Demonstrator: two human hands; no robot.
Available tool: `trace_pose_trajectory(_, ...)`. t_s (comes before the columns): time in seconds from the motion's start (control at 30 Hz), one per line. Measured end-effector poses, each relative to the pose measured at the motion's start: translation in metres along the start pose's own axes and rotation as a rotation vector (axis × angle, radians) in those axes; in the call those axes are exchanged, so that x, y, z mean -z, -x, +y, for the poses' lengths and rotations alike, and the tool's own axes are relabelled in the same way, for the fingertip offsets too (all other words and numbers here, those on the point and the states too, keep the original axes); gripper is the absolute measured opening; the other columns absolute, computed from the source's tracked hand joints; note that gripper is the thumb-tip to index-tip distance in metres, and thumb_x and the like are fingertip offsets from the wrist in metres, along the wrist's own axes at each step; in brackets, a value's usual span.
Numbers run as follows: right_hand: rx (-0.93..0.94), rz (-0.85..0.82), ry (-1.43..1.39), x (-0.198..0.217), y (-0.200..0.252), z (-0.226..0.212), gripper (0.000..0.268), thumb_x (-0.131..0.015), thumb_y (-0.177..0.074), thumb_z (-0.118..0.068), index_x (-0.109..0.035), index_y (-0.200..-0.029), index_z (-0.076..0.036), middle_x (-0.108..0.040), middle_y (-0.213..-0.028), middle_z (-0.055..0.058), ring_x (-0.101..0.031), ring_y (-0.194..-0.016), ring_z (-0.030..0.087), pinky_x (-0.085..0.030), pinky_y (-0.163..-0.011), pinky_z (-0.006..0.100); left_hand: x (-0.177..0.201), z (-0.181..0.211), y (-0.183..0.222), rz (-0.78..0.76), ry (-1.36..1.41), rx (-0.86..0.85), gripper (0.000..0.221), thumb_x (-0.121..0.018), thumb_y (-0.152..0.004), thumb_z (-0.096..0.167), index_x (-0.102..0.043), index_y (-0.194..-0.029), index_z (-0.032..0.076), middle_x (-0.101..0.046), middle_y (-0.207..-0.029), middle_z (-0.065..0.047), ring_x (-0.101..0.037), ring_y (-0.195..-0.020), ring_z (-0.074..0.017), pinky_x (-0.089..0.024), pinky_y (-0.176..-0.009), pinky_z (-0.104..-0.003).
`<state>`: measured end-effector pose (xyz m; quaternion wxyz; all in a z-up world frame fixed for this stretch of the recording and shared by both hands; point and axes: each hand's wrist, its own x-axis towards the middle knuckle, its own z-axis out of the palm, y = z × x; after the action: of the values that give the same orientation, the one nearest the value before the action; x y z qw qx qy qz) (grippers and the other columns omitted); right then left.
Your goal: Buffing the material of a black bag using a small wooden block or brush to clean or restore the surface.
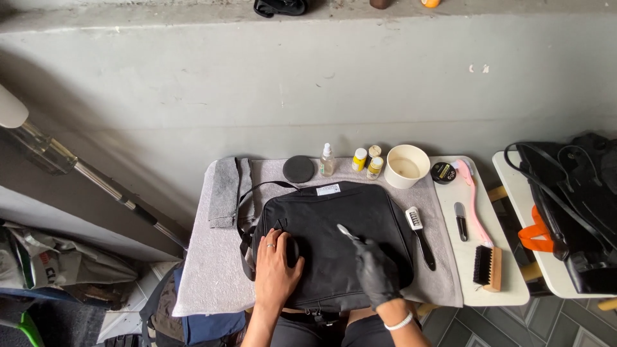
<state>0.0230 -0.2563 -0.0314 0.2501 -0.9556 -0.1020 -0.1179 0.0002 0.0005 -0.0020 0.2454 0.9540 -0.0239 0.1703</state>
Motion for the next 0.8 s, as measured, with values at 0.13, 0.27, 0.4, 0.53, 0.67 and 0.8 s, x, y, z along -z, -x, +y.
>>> trace_pose_trajectory(0.13, 0.26, 0.13, -0.067, -0.037, 0.001, -0.024, 0.02, -0.06, -0.089, -0.005, -0.069, -0.106, -0.009, -0.069, -0.108, 0.015, -0.07, -0.095, 0.035, -0.06, -0.076, 0.045, 0.002, 0.001, 0.0, 0.014, 0.011, 0.009, 0.06, -0.078, -0.079, 0.027, -0.054, -0.13, 0.006, -0.055, -0.134, -0.016, -0.045, -0.14, -0.0347, -0.03, -0.123, -0.049)
trace_pose_trajectory(0.27, 0.413, 0.069, -0.283, -0.023, 0.031, -0.055, 0.03, -0.057, -0.1, -0.007, -0.06, -0.13, -0.008, -0.07, -0.115, 0.018, -0.074, -0.097, 0.032, -0.065, -0.08, 0.037, 0.002, -0.002, 0.001, -0.002, 0.027, 0.005, 0.06, -0.079, -0.08, 0.029, -0.054, -0.13, 0.007, -0.054, -0.135, -0.016, -0.045, -0.14, -0.0349, -0.029, -0.123, -0.049)
trace_pose_trajectory(0.4, 0.106, -0.208, -0.182, -0.013, 0.064, -0.025, 0.04, -0.064, -0.093, -0.019, -0.07, -0.131, -0.027, -0.071, -0.126, 0.006, -0.072, -0.109, 0.029, -0.058, -0.091, 0.04, 0.003, -0.002, 0.0, -0.018, 0.024, 0.006, 0.062, -0.079, -0.079, 0.028, -0.053, -0.131, 0.007, -0.054, -0.137, -0.017, -0.044, -0.141, -0.0354, -0.028, -0.124, -0.049)
trace_pose_trajectory(0.53, -0.008, -0.272, -0.077, 0.003, 0.076, 0.027, 0.043, -0.072, -0.089, -0.027, -0.071, -0.132, -0.023, -0.069, -0.13, 0.01, -0.07, -0.117, 0.027, -0.06, -0.098, 0.034, 0.004, 0.0, 0.0, -0.026, 0.013, 0.008, 0.059, -0.078, -0.08, 0.029, -0.054, -0.13, 0.009, -0.054, -0.137, -0.016, -0.045, -0.141, -0.0347, -0.029, -0.124, -0.048)
trace_pose_trajectory(0.67, -0.24, -0.242, 0.041, 0.053, 0.047, 0.021, 0.035, -0.071, -0.089, -0.017, -0.072, -0.123, -0.023, -0.072, -0.121, -0.001, -0.075, -0.096, 0.024, -0.067, -0.078, 0.039, 0.003, 0.0, 0.0, -0.011, 0.017, 0.004, 0.059, -0.078, -0.08, 0.029, -0.054, -0.13, 0.009, -0.054, -0.136, -0.015, -0.045, -0.14, -0.0342, -0.029, -0.124, -0.048)
trace_pose_trajectory(0.8, -0.303, -0.212, 0.092, 0.054, 0.016, 0.017, 0.047, -0.06, -0.093, -0.009, -0.066, -0.134, -0.03, -0.068, -0.129, -0.004, -0.075, -0.102, 0.028, -0.065, -0.083, 0.047, 0.002, 0.001, 0.0, -0.018, -0.006, 0.009, 0.059, -0.077, -0.08, 0.03, -0.055, -0.131, 0.009, -0.054, -0.137, -0.015, -0.045, -0.141, -0.0338, -0.029, -0.124, -0.047)
